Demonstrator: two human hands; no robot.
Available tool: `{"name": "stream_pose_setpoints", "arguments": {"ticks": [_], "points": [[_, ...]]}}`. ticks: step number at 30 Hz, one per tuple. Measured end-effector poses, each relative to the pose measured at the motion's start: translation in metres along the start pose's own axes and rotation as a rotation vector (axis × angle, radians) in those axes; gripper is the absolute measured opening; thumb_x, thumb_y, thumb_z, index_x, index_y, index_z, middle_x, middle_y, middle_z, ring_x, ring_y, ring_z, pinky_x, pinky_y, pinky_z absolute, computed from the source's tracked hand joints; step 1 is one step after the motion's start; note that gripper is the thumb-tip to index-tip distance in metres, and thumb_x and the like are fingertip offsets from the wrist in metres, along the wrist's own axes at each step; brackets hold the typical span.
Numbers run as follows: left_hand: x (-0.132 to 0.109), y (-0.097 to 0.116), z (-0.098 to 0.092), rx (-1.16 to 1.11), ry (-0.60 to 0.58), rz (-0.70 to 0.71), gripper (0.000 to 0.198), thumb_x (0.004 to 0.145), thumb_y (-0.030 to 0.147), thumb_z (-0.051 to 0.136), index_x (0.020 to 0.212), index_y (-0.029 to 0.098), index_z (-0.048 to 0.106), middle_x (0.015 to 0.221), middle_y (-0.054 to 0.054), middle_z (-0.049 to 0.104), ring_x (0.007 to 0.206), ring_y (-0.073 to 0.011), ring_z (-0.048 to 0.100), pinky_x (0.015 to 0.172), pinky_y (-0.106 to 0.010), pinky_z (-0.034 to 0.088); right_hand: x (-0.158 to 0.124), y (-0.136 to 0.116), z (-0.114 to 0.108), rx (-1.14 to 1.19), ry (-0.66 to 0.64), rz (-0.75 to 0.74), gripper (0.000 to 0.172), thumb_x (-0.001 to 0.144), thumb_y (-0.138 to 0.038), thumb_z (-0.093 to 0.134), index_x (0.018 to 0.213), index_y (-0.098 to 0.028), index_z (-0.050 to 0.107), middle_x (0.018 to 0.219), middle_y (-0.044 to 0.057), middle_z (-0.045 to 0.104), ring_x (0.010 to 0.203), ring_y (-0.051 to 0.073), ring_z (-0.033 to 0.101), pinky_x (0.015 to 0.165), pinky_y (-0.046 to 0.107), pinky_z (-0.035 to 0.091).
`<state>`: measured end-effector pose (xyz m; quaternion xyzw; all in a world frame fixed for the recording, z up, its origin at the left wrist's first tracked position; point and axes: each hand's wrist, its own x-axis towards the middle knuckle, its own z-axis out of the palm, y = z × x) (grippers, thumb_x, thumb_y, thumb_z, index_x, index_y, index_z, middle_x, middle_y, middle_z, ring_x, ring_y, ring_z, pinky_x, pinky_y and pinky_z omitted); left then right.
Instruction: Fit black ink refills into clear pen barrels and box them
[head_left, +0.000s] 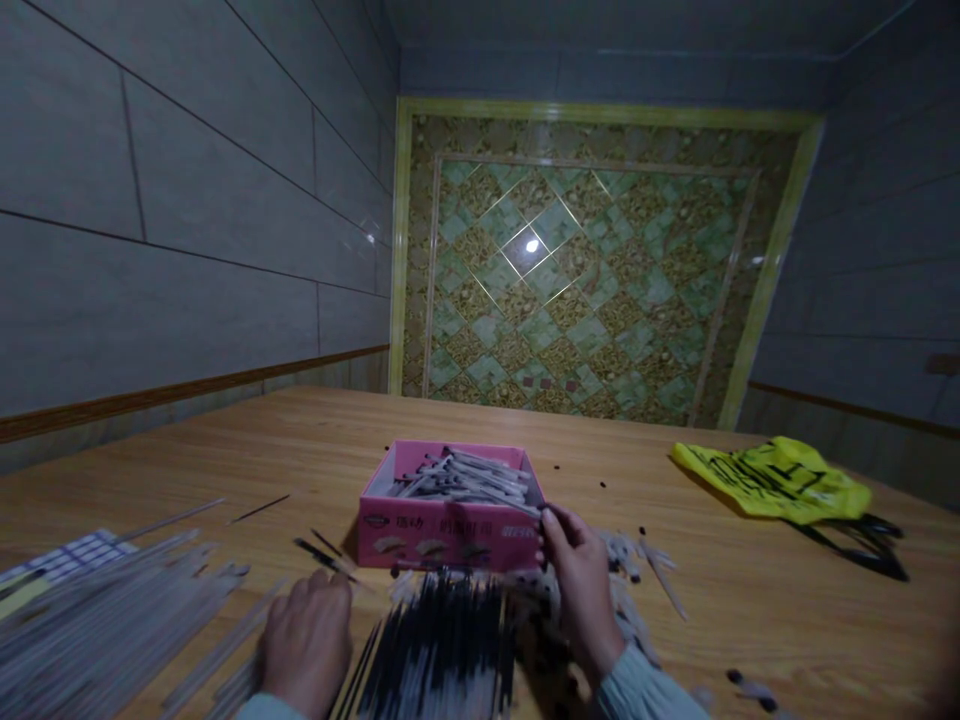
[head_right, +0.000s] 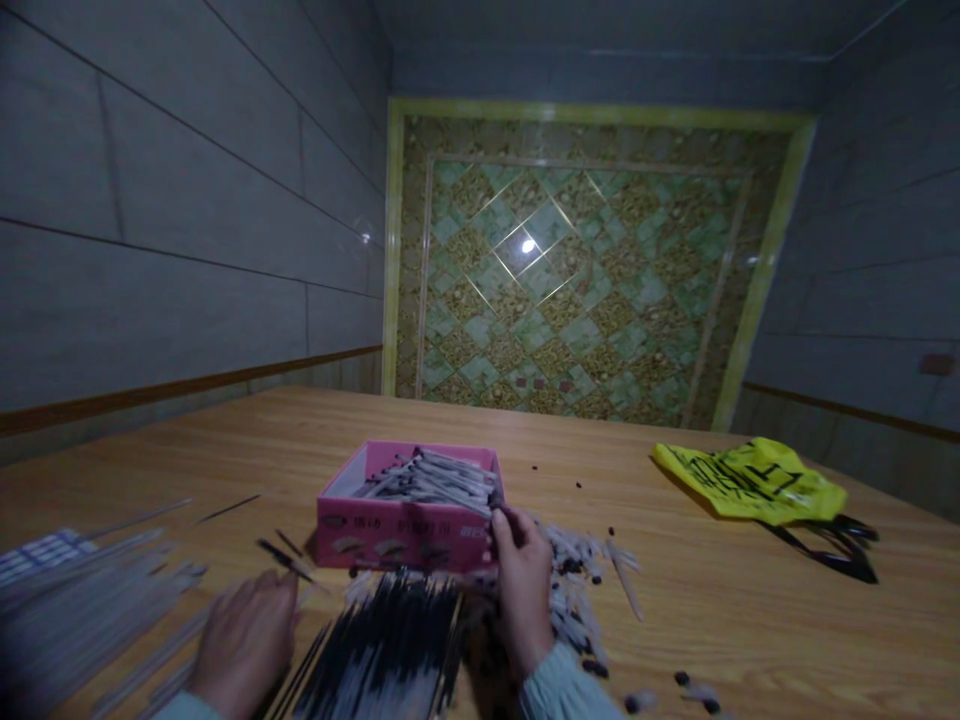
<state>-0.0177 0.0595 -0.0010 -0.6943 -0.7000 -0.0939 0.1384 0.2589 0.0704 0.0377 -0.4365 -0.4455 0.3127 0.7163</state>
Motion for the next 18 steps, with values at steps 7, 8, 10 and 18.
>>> {"name": "stream_pose_setpoints", "arguments": {"ticks": [7, 8, 10, 18], "points": [[-0.002, 0.001, 0.002, -0.010, -0.078, 0.003, 0.045, 0.071, -0.007, 0.029, 0.094, 0.006, 0.065, 0.092, -0.017, 0.068, 0.088, -0.0253, 0.064, 0.073, -0.033, 0.042, 0.066, -0.006, 0.022, -0.179, -0.099, -0.044, 0.048, 0.068, -0.038, 0.067, 0.103, -0.005, 0.064, 0.063, 0.005, 0.066, 0.053, 0.016, 0.058, 0.050, 0.027, 0.045], [-0.002, 0.001, 0.003, -0.013, -0.083, 0.000, 0.046, 0.071, -0.008, 0.029, 0.096, 0.006, 0.065, 0.093, -0.017, 0.067, 0.089, -0.0250, 0.064, 0.073, -0.033, 0.043, 0.065, -0.005, 0.020, -0.213, -0.093, -0.058, 0.048, 0.067, -0.036, 0.068, 0.103, -0.004, 0.063, 0.064, 0.006, 0.066, 0.056, 0.018, 0.059, 0.053, 0.028, 0.045], [-0.003, 0.001, 0.005, -0.028, -0.067, 0.012, 0.048, 0.072, -0.008, 0.028, 0.100, 0.006, 0.064, 0.099, -0.018, 0.066, 0.095, -0.0253, 0.062, 0.078, -0.033, 0.042, 0.052, -0.003, 0.012, -0.268, -0.085, -0.091, 0.043, 0.068, -0.031, 0.066, 0.103, -0.005, 0.064, 0.075, 0.009, 0.068, 0.068, 0.021, 0.061, 0.062, 0.030, 0.046], [-0.001, 0.009, -0.013, -0.146, 0.123, 0.034, 0.038, 0.075, -0.001, 0.032, 0.098, 0.006, 0.060, 0.092, -0.017, 0.065, 0.091, -0.0286, 0.058, 0.077, -0.036, 0.040, -0.036, -0.001, -0.018, -0.666, -0.438, -0.026, 0.011, 0.067, -0.014, 0.057, 0.070, -0.016, 0.067, 0.069, 0.004, 0.068, 0.068, 0.020, 0.062, 0.060, 0.025, 0.042]]}}
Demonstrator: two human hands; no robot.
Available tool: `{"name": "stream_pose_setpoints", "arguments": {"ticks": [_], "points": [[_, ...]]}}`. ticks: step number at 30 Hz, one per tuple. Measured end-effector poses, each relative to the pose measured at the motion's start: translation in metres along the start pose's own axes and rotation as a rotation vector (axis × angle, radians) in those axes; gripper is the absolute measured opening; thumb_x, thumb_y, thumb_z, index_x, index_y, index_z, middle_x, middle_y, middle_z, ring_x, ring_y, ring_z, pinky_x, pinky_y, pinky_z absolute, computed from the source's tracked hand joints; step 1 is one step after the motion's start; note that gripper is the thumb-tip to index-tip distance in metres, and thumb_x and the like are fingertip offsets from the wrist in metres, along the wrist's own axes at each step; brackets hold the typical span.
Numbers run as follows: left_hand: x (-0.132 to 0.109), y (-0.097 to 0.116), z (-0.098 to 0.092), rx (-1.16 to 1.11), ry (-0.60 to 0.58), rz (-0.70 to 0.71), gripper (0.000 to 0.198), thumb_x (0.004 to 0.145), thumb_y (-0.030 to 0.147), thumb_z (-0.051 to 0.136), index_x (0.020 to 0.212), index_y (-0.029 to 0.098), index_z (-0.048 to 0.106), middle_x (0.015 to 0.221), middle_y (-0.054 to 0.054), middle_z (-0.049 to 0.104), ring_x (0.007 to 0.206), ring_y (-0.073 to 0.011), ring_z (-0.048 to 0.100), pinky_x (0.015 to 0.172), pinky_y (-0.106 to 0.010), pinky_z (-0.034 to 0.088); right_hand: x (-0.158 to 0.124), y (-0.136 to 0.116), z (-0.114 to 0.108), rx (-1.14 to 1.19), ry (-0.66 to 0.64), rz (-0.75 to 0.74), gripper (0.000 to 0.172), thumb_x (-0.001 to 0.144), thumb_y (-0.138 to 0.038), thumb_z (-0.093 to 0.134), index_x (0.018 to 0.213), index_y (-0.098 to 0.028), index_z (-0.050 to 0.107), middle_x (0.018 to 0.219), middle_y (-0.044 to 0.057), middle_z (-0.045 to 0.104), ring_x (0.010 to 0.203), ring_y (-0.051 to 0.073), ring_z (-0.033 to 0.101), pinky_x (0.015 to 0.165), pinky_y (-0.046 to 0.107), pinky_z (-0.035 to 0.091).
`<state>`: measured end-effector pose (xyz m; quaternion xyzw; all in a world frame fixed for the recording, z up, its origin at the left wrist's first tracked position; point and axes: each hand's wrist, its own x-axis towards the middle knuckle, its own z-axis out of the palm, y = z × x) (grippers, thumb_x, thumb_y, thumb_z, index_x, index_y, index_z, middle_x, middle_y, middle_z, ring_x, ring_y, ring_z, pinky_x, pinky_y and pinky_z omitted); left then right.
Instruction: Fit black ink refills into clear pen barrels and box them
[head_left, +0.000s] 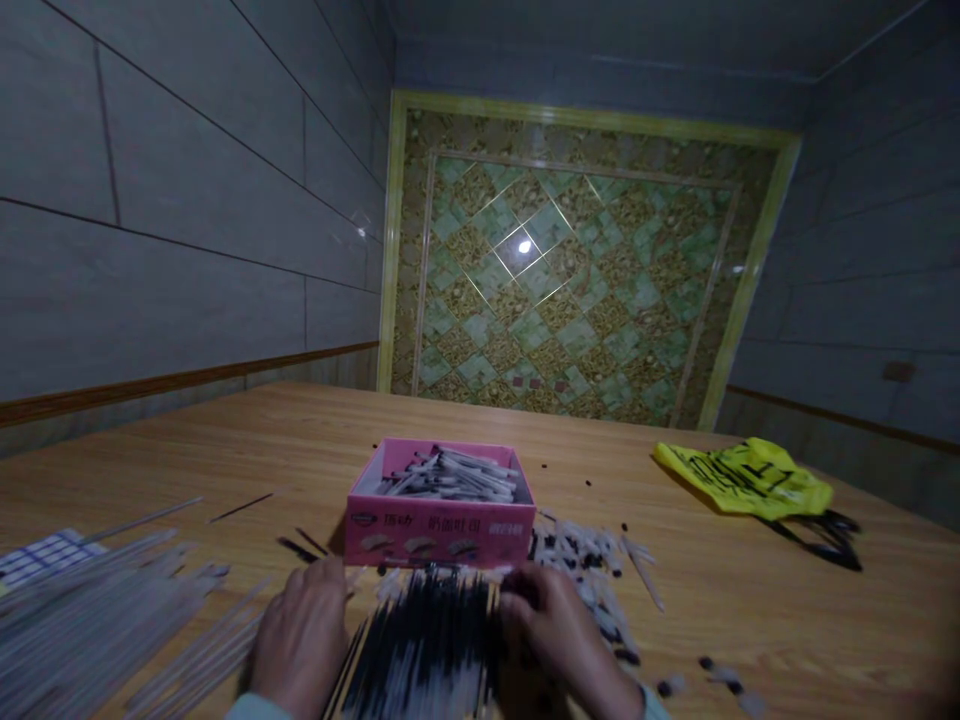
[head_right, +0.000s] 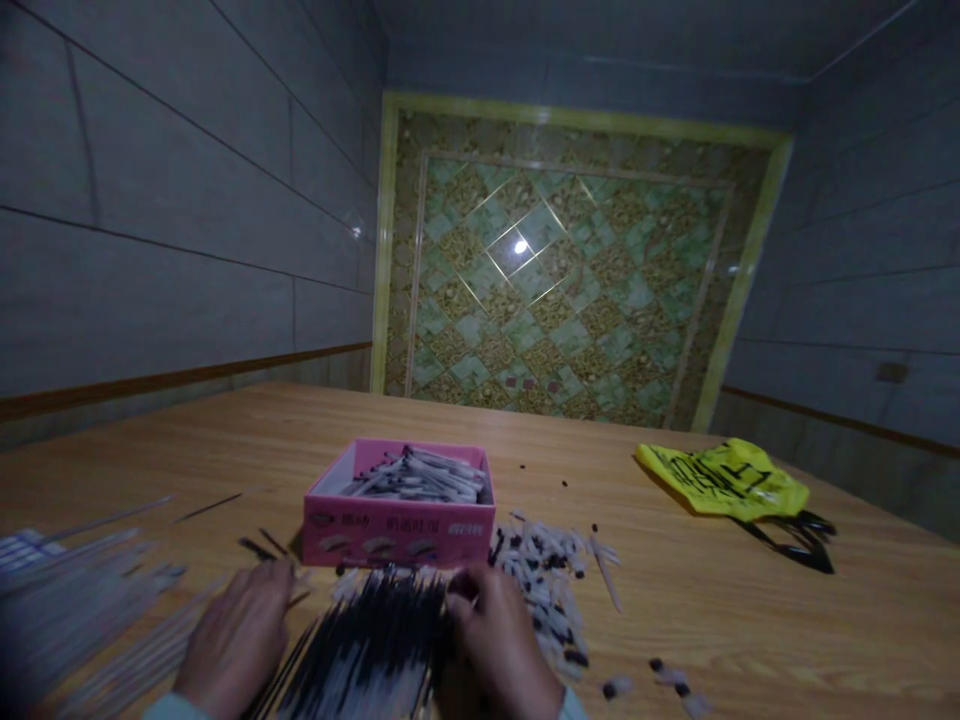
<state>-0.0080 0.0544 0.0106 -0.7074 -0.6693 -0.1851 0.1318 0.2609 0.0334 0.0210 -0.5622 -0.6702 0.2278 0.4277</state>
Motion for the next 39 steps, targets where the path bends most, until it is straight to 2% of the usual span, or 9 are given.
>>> {"name": "stream_pose_setpoints", "arguments": {"ticks": [6, 8, 10, 13, 19, 25, 30, 34, 39], "points": [[-0.002, 0.025, -0.011, -0.841, 0.072, -0.056, 0.019, 0.083, 0.029, 0.048, 0.099, 0.020, 0.054, 0.092, -0.009, 0.067, 0.082, -0.0229, 0.063, 0.072, -0.031, 0.044, -0.027, 0.006, 0.012, -0.280, -0.132, 0.010, 0.025, 0.058, -0.004, 0.057, 0.076, -0.017, 0.069, 0.080, 0.003, 0.069, 0.078, 0.017, 0.061, 0.067, 0.022, 0.040], [-0.008, 0.037, -0.007, -1.209, -0.028, -0.165, 0.023, 0.077, 0.034, 0.059, 0.094, 0.021, 0.056, 0.085, -0.006, 0.067, 0.078, -0.0198, 0.063, 0.070, -0.027, 0.046, -0.028, 0.007, 0.017, -0.284, -0.199, -0.071, 0.027, 0.058, -0.004, 0.058, 0.077, -0.019, 0.070, 0.082, 0.002, 0.069, 0.080, 0.016, 0.061, 0.069, 0.020, 0.039], [-0.013, 0.047, -0.002, -1.505, -0.190, -0.315, 0.028, 0.071, 0.039, 0.065, 0.087, 0.018, 0.058, 0.070, -0.003, 0.064, 0.056, -0.0129, 0.058, 0.050, -0.021, 0.043, -0.027, 0.007, 0.023, -0.318, -0.240, -0.183, 0.027, 0.062, -0.006, 0.059, 0.080, -0.022, 0.070, 0.083, 0.000, 0.067, 0.079, 0.015, 0.060, 0.066, 0.019, 0.037], [-0.017, 0.055, 0.004, -1.805, -0.401, -0.515, 0.040, 0.063, 0.047, 0.069, 0.083, 0.016, 0.056, 0.053, 0.003, 0.056, 0.031, -0.0019, 0.031, 0.033, -0.014, 0.014, -0.024, 0.009, 0.033, -0.466, -0.260, -0.373, 0.029, 0.069, -0.013, 0.061, 0.090, -0.031, 0.069, 0.082, -0.001, 0.061, 0.070, 0.013, 0.057, 0.054, 0.021, 0.031], [-0.018, 0.053, 0.004, -1.982, -0.439, -0.718, 0.038, 0.058, 0.037, 0.075, 0.078, 0.018, 0.049, 0.046, 0.004, 0.057, 0.028, 0.0006, 0.025, 0.033, -0.012, 0.008, -0.021, 0.015, 0.043, -0.724, -0.220, -0.678, 0.012, 0.070, -0.024, 0.069, 0.081, -0.028, 0.066, 0.074, -0.002, 0.054, 0.062, 0.012, 0.049, 0.047, 0.027, 0.019], [-0.018, 0.056, 0.002, -2.059, -0.405, -0.820, 0.020, 0.074, 0.010, 0.062, 0.092, 0.010, 0.053, 0.064, -0.007, 0.065, 0.041, -0.0037, 0.045, 0.035, -0.011, 0.028, -0.022, 0.015, 0.038, -0.710, -0.126, -0.796, 0.007, 0.072, -0.021, 0.066, 0.067, -0.022, 0.062, 0.066, -0.002, 0.056, 0.057, 0.011, 0.050, 0.045, 0.024, 0.023], [-0.016, 0.054, 0.001, -2.133, -0.359, -0.968, 0.012, 0.080, 0.003, 0.054, 0.091, 0.007, 0.054, 0.072, -0.009, 0.064, 0.040, -0.0021, 0.047, 0.034, -0.010, 0.033, -0.028, 0.002, 0.023, -0.242, 0.128, -0.850, 0.021, 0.082, -0.011, 0.047, 0.094, -0.019, 0.062, 0.074, 0.006, 0.063, 0.065, 0.014, 0.060, 0.054, 0.020, 0.045], [-0.014, 0.052, -0.002, -2.312, -0.340, -1.111, 0.010, 0.085, 0.003, 0.044, 0.082, 0.007, 0.053, 0.065, -0.004, 0.057, 0.035, 0.0016, 0.040, 0.030, -0.008, 0.028, -0.036, -0.019, 0.011, 0.136, 0.345, -0.715, 0.020, 0.080, -0.008, 0.054, 0.094, -0.020, 0.060, 0.074, 0.005, 0.065, 0.067, 0.016, 0.064, 0.058, 0.022, 0.052], [-0.012, 0.051, -0.004, -2.381, -0.335, -1.129, 0.018, 0.089, 0.003, 0.036, 0.079, 0.007, 0.050, 0.065, -0.001, 0.053, 0.033, 0.0040, 0.036, 0.030, -0.006, 0.026, -0.039, -0.037, 0.005, 0.191, 0.293, -0.835, 0.024, 0.076, -0.006, 0.059, 0.095, -0.020, 0.060, 0.069, 0.004, 0.066, 0.062, 0.017, 0.064, 0.057, 0.025, 0.054]]}}
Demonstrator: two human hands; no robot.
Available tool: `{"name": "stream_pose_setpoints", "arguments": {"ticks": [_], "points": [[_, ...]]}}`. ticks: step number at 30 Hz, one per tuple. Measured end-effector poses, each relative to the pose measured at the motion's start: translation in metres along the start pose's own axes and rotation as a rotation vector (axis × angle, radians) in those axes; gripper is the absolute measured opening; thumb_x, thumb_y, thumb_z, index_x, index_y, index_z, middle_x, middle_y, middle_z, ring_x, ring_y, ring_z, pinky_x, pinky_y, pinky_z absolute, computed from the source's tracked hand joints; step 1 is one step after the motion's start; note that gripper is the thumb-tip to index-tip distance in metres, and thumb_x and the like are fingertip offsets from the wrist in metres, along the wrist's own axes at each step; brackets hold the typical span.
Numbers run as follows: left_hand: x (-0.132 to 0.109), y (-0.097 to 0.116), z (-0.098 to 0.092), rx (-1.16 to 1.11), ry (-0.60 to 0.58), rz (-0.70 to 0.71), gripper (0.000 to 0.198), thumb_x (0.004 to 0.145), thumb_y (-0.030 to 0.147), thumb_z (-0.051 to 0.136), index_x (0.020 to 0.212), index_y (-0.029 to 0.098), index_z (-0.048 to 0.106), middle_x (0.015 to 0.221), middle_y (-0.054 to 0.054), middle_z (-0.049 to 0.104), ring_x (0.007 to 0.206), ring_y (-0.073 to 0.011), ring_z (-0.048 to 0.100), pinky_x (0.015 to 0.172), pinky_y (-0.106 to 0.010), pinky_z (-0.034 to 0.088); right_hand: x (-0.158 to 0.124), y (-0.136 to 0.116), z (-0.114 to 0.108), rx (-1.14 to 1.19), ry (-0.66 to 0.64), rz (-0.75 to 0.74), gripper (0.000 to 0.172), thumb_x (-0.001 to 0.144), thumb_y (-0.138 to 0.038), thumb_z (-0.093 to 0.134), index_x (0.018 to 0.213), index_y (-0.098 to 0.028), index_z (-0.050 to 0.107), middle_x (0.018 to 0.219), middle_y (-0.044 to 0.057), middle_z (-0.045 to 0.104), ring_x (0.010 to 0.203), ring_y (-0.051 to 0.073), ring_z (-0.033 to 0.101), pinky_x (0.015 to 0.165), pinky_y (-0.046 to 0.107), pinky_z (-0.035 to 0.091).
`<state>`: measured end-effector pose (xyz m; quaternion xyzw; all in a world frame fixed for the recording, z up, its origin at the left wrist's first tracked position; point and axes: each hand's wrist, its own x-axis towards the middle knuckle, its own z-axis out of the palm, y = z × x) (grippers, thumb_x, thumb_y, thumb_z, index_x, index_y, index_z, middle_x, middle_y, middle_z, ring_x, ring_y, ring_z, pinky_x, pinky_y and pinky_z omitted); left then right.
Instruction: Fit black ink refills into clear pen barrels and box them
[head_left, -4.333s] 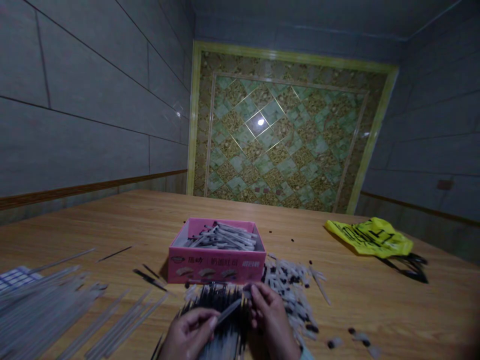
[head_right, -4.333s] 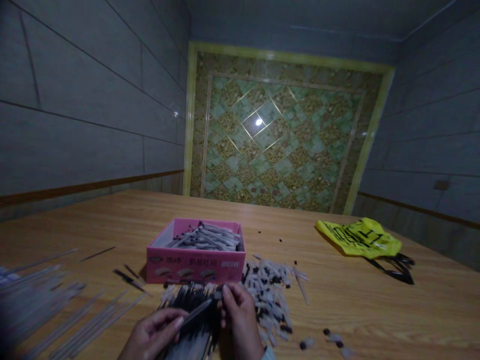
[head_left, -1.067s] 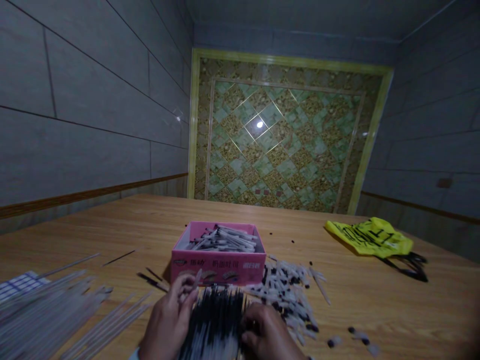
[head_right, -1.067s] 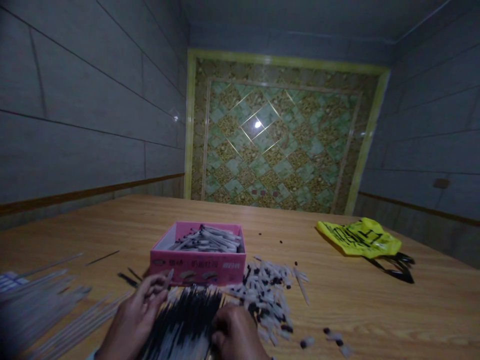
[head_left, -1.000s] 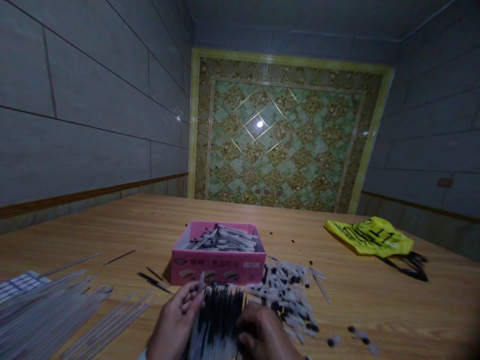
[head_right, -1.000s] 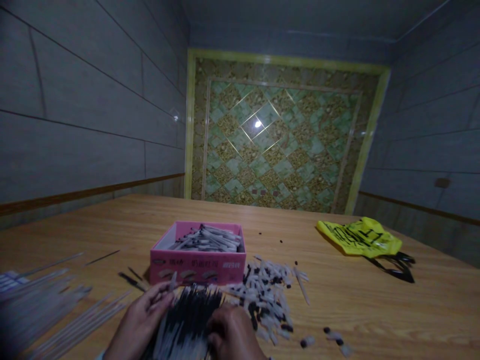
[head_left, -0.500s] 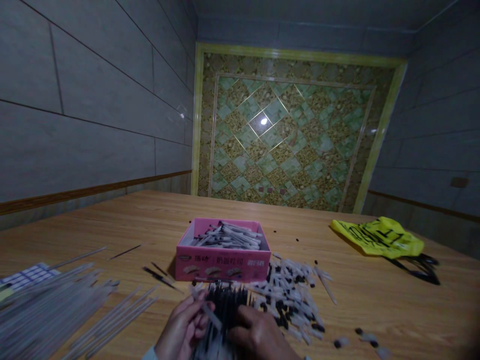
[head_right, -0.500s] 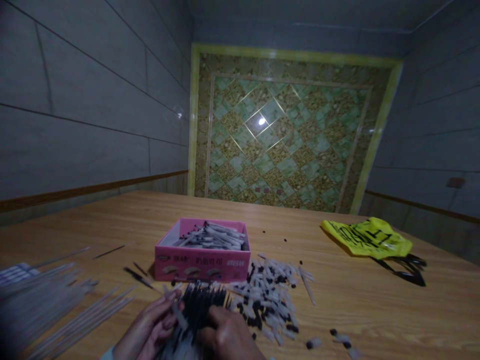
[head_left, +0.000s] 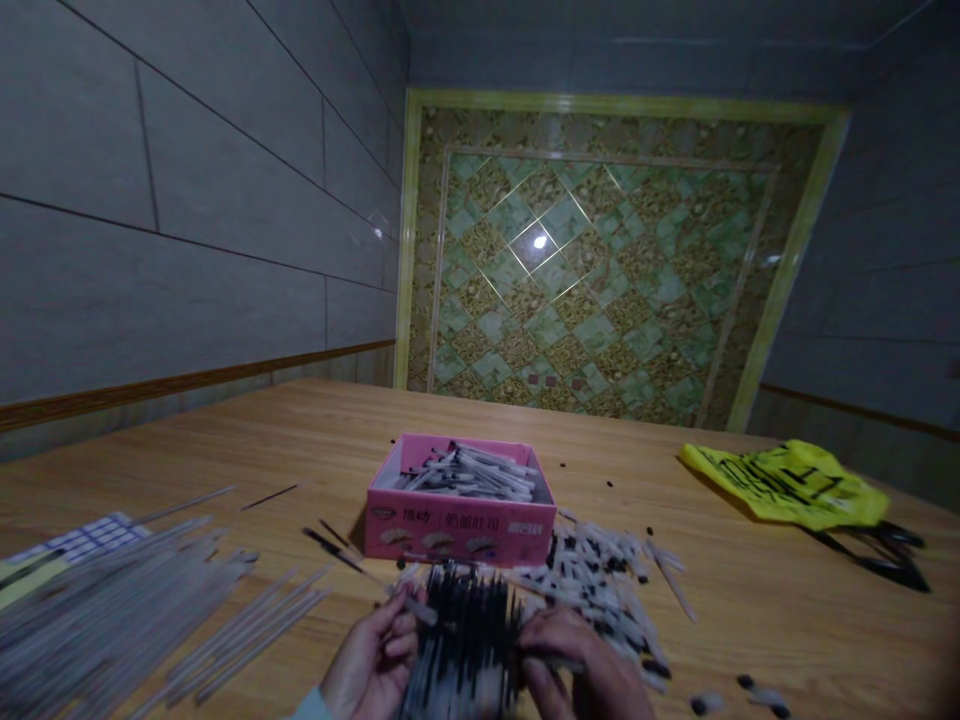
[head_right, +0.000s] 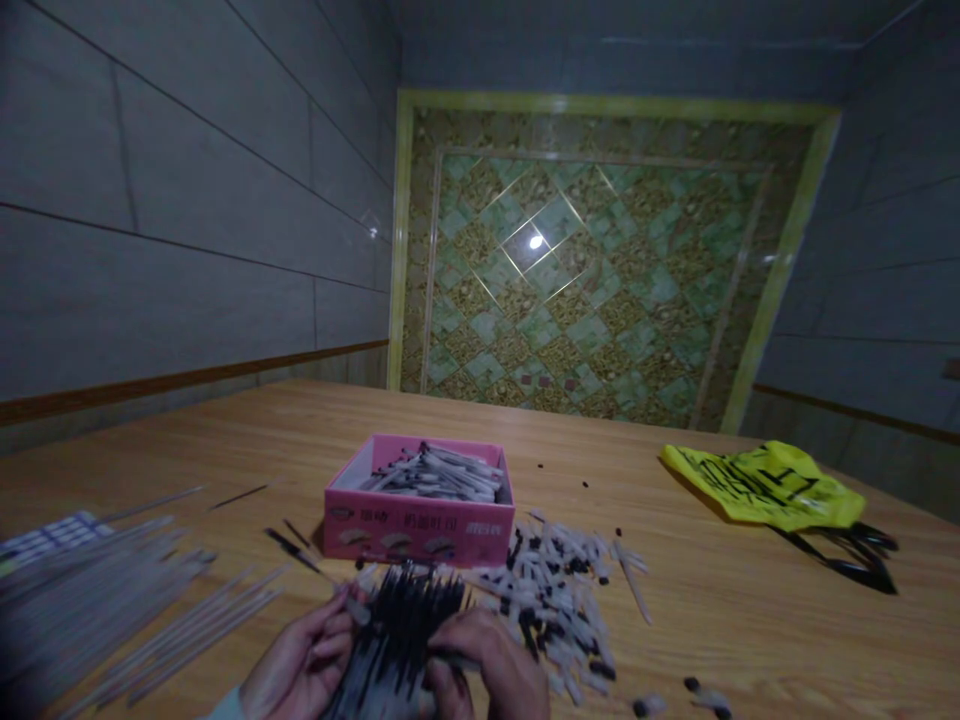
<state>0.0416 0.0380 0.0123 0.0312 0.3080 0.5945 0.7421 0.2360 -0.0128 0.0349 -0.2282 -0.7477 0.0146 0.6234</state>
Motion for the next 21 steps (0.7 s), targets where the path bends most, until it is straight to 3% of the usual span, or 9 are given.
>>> {"name": "stream_pose_setpoints", "arguments": {"ticks": [5, 8, 11, 21], "points": [[-0.001, -0.003, -0.003, 0.000, -0.026, -0.035, 0.014, 0.088, 0.005, 0.040, 0.079, 0.008, 0.050, 0.065, 0.000, 0.052, 0.032, 0.0043, 0.034, 0.028, -0.007, 0.025, -0.004, -0.001, 0.012, -0.003, 0.066, 0.036, 0.009, 0.084, -0.020, 0.058, 0.092, -0.022, 0.062, 0.067, 0.004, 0.065, 0.062, 0.017, 0.065, 0.054, 0.023, 0.052], [0.000, -0.005, -0.005, 0.011, -0.040, -0.058, 0.011, 0.087, 0.007, 0.044, 0.079, 0.008, 0.052, 0.065, 0.000, 0.052, 0.032, 0.0042, 0.033, 0.028, -0.007, 0.025, -0.009, 0.000, 0.021, 0.020, 0.153, 0.083, 0.008, 0.087, -0.026, 0.055, 0.090, -0.024, 0.062, 0.065, 0.004, 0.064, 0.062, 0.018, 0.064, 0.054, 0.024, 0.051], [0.000, -0.006, -0.005, 0.016, -0.040, -0.067, 0.012, 0.087, 0.007, 0.044, 0.079, 0.007, 0.053, 0.066, -0.002, 0.054, 0.033, 0.0033, 0.036, 0.029, -0.008, 0.026, -0.011, 0.000, 0.025, 0.035, 0.155, 0.079, 0.007, 0.086, -0.024, 0.056, 0.090, -0.024, 0.062, 0.065, 0.004, 0.064, 0.060, 0.017, 0.062, 0.054, 0.025, 0.050], [-0.007, -0.018, -0.009, 0.123, -0.090, -0.090, 0.014, 0.077, 0.003, 0.059, 0.090, 0.008, 0.059, 0.077, -0.011, 0.069, 0.051, -0.0095, 0.062, 0.043, -0.017, 0.052, -0.008, 0.004, 0.019, 0.058, 0.159, 0.092, 0.009, 0.083, -0.020, 0.057, 0.089, -0.023, 0.063, 0.062, 0.002, 0.062, 0.055, 0.015, 0.060, 0.051, 0.024, 0.048]]}}
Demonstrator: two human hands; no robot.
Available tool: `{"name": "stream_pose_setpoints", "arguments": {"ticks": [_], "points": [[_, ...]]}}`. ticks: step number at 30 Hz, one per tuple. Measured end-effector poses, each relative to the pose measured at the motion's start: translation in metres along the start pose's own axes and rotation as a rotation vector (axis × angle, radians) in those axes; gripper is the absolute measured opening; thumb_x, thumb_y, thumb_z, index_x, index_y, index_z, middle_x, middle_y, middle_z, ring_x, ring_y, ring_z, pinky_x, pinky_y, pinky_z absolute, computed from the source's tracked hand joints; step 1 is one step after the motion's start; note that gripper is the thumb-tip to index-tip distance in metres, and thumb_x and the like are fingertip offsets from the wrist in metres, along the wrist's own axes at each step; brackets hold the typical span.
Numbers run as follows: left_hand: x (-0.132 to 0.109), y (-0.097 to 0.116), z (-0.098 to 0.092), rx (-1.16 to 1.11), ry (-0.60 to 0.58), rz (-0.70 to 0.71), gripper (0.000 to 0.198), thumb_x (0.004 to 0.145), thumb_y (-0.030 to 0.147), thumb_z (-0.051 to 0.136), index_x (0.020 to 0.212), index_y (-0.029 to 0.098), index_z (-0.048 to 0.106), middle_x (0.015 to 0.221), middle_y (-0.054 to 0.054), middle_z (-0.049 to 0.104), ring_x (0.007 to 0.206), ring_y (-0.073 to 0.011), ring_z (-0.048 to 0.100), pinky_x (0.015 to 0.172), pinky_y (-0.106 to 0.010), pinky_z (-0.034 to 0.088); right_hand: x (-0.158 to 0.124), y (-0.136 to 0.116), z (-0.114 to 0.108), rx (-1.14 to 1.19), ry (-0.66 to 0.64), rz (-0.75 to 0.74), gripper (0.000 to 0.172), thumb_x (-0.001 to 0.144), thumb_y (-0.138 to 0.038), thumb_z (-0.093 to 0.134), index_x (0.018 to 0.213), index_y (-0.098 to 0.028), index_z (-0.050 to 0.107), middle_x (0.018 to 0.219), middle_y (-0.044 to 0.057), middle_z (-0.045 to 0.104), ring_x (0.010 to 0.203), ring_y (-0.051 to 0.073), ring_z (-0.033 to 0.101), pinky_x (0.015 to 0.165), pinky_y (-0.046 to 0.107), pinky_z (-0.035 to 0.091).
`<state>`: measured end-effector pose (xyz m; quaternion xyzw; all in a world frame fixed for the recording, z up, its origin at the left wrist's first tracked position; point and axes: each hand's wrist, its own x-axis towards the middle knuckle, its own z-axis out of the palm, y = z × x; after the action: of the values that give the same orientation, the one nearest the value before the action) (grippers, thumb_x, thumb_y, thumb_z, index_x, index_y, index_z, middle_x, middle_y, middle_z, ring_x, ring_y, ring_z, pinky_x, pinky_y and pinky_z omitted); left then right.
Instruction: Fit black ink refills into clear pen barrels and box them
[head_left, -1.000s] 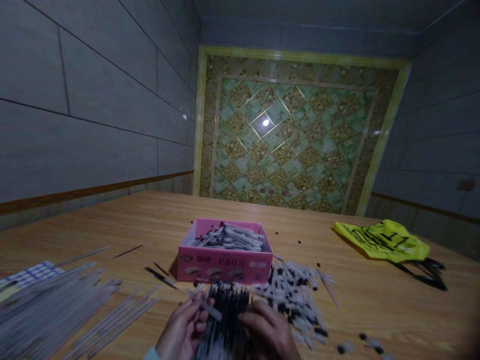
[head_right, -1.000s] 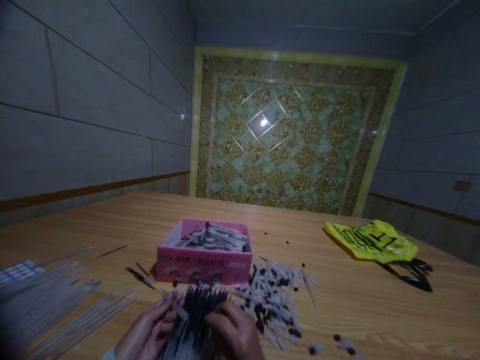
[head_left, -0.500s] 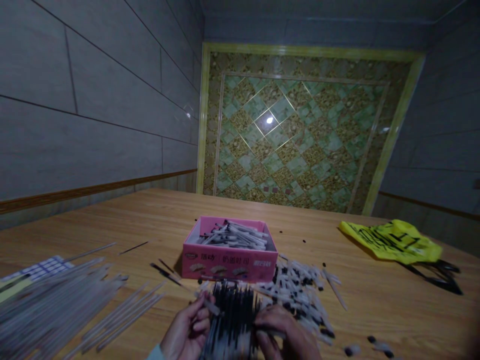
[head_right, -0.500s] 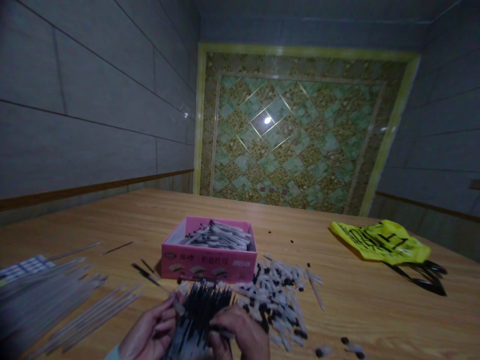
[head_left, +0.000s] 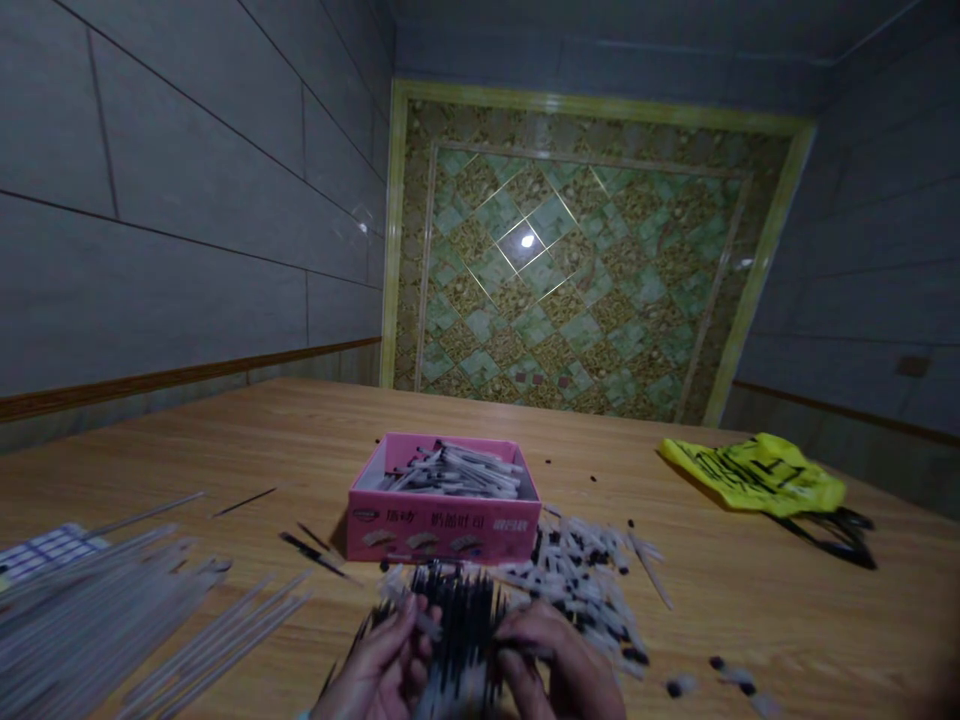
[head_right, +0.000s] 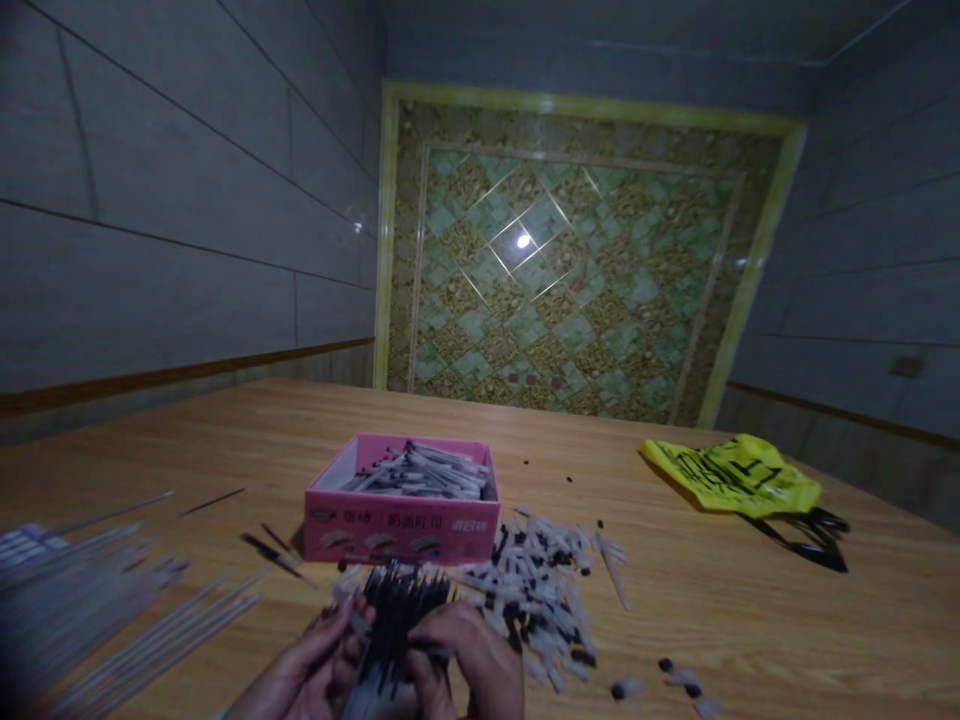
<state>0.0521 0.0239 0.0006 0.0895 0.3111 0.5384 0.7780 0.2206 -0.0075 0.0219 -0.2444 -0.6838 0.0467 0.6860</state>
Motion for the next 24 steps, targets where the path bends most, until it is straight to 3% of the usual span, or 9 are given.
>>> {"name": "stream_pose_setpoints", "arguments": {"ticks": [5, 11, 15, 20, 22, 24], "points": [[0.002, 0.001, -0.002, -0.099, -0.011, 0.003, 0.011, 0.080, 0.002, 0.054, 0.089, 0.007, 0.059, 0.079, -0.011, 0.071, 0.055, -0.0091, 0.065, 0.049, -0.016, 0.055, 0.000, -0.001, 0.001, -0.044, 0.031, -0.037, 0.007, 0.083, -0.022, 0.059, 0.086, -0.022, 0.065, 0.063, 0.004, 0.063, 0.056, 0.016, 0.061, 0.051, 0.025, 0.048], [-0.005, -0.006, 0.004, -0.054, -0.010, -0.031, 0.009, 0.074, 0.004, 0.064, 0.082, 0.009, 0.063, 0.073, -0.009, 0.071, 0.052, -0.0125, 0.066, 0.044, -0.019, 0.054, -0.001, 0.001, 0.002, -0.015, -0.085, -0.055, 0.016, 0.081, -0.016, 0.060, 0.093, -0.024, 0.066, 0.069, 0.003, 0.064, 0.060, 0.014, 0.061, 0.053, 0.022, 0.049], [-0.008, -0.011, 0.007, -0.056, -0.036, -0.071, 0.006, 0.073, 0.005, 0.065, 0.078, 0.008, 0.063, 0.070, -0.011, 0.072, 0.054, -0.0154, 0.067, 0.046, -0.020, 0.055, 0.008, 0.001, -0.006, -0.102, -0.236, 0.078, 0.024, 0.077, -0.015, 0.062, 0.099, -0.024, 0.065, 0.077, 0.003, 0.066, 0.066, 0.015, 0.062, 0.057, 0.021, 0.050], [-0.005, 0.002, 0.008, -0.265, 0.092, 0.084, 0.021, 0.084, -0.001, 0.043, 0.080, 0.012, 0.060, 0.068, -0.005, 0.071, 0.055, -0.0115, 0.068, 0.047, -0.017, 0.056, 0.026, 0.010, -0.027, -0.333, -0.112, 0.353, 0.018, 0.084, -0.024, 0.056, 0.099, -0.021, 0.064, 0.093, 0.006, 0.067, 0.079, 0.017, 0.063, 0.064, 0.023, 0.049], [-0.003, 0.007, 0.008, -0.296, 0.105, 0.106, 0.022, 0.085, -0.002, 0.042, 0.080, 0.012, 0.059, 0.067, -0.004, 0.070, 0.055, -0.0109, 0.068, 0.046, -0.016, 0.056, 0.032, 0.017, -0.035, -0.408, -0.183, 0.410, 0.016, 0.086, -0.025, 0.051, 0.094, -0.020, 0.065, 0.091, 0.006, 0.067, 0.080, 0.018, 0.062, 0.064, 0.023, 0.048], [-0.002, 0.007, 0.008, -0.292, 0.091, 0.113, 0.021, 0.084, -0.001, 0.043, 0.082, 0.012, 0.059, 0.069, -0.004, 0.070, 0.055, -0.0110, 0.068, 0.046, -0.016, 0.056, 0.033, 0.025, -0.041, -0.511, -0.338, 0.462, 0.013, 0.083, -0.020, 0.053, 0.088, -0.020, 0.066, 0.086, 0.004, 0.067, 0.079, 0.018, 0.061, 0.065, 0.024, 0.045]]}}
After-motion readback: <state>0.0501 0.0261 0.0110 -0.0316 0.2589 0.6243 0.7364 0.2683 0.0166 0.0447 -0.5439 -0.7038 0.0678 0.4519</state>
